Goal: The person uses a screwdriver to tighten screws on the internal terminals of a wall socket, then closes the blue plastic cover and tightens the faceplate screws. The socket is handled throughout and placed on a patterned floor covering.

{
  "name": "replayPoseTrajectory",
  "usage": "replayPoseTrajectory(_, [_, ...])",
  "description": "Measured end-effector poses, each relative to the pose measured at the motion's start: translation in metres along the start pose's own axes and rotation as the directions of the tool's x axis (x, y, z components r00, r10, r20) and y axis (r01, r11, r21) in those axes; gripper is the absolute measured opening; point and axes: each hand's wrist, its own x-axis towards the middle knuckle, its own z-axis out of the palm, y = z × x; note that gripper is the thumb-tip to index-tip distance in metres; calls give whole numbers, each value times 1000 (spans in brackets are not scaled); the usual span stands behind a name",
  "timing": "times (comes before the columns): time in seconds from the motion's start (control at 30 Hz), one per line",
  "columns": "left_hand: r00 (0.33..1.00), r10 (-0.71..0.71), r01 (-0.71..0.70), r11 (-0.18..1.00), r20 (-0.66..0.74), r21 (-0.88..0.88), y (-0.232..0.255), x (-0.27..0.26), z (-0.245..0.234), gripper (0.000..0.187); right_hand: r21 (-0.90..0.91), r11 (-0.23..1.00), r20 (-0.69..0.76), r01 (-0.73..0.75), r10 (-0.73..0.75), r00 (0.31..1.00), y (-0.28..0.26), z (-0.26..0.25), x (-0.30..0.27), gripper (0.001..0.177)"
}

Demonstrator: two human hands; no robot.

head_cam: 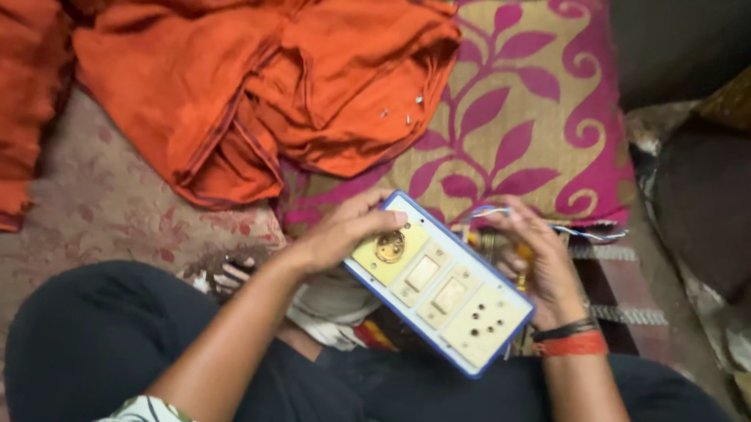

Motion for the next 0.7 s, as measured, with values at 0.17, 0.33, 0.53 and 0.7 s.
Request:
replayPoseTrajectory(0.17, [986,153,-162,975,-70,-154,19,37,15,48,-76,945,-68,318,-323,944,-68,-21,6,45])
replayPoseTrajectory(0.33, [946,262,-314,889,-191,-334,43,133,37,45,-391,830,-236,398,-508,828,-132,-53,32,44])
replayPoseTrajectory(0.53, [845,211,-325,932,-491,-159,42,231,55,57,-464,837,-349,289,-473,809,-102,-88,43,46])
replayPoseTrajectory(0.7, [634,353,-91,917,-688,388,32,241,58,70,-561,764,-95,319,-442,892,-74,-71,64,82])
